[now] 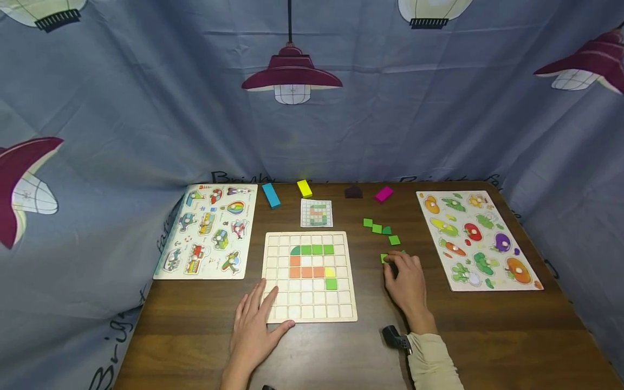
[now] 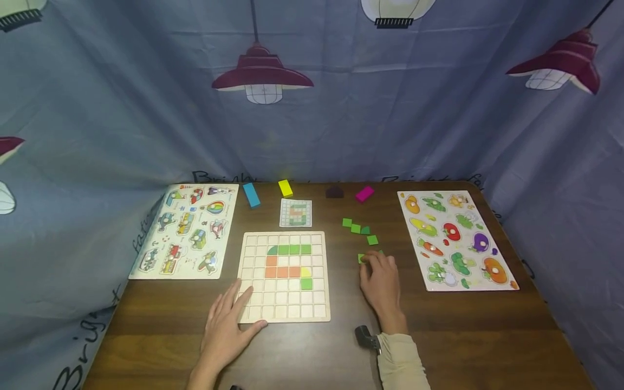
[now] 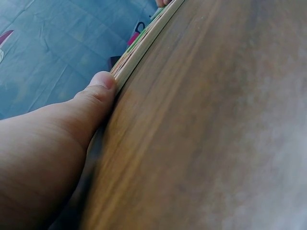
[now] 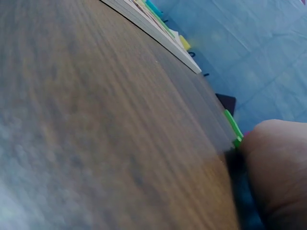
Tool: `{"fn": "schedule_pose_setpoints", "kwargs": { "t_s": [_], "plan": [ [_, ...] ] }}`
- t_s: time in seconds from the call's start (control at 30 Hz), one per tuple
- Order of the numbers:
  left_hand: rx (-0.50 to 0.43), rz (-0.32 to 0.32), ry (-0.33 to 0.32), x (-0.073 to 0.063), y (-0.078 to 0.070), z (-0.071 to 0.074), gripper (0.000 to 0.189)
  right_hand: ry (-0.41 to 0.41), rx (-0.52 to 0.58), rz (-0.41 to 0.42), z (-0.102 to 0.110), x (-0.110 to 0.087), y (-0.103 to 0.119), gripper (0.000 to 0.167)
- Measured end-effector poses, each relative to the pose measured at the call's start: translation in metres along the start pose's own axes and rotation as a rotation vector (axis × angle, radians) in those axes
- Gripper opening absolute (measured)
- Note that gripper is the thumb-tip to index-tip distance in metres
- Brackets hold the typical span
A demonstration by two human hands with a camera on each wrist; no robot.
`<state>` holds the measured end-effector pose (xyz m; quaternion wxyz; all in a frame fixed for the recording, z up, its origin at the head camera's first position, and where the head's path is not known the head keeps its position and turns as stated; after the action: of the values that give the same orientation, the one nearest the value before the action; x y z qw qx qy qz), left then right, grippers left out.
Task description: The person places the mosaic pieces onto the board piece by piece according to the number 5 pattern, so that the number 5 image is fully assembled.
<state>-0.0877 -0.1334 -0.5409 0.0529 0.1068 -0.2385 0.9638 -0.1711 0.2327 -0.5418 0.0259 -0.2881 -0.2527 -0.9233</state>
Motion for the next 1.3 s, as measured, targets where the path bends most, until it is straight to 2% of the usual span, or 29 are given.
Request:
{"fn": "schedule_pose_setpoints", "kwargs": {
  "t_s": [0.2,0.43,0.73,0.8,1.0,1.3],
  "plan": [
    [0.009,-0.007,-0.011,0.0,0.001,0.001,0.087,0.082,0.002,0.044,-0.005,0.0,0.007,0.012],
    [0.017,0.003,-0.001,0.002,0.002,-0.001,0.088,0.119,0.043,0.099,-0.008,-0.003,0.018,0.014],
    [0.003,0.009,0.003,0.003,0.003,-0.002,0.088,0.234,0.186,0.15,-0.014,-0.021,0.06,0.02],
    [0.002,0.012,0.008,0.003,0.003,-0.003,0.088,0.265,0.231,0.194,-0.016,-0.027,0.074,0.021],
    [-0.005,0.028,0.018,0.003,0.003,-0.004,0.088,0.288,0.323,0.354,-0.019,-0.041,0.108,0.022],
    [-0.026,0.031,0.008,0.003,0.001,-0.002,0.087,0.302,0.31,0.425,-0.024,-0.047,0.116,0.018]
  ]
}}
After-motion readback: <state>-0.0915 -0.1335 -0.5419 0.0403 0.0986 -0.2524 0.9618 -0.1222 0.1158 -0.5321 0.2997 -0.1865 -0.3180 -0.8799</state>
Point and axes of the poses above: each hand's wrist, its own x-axis towards the middle knuckle, its own z-axis out of the back of the hand, y = z × x, the point moved 8 cm from there along x, towards the middle knuckle, and after that the axes turned 6 degrees about -y, right-handed, at the moved point
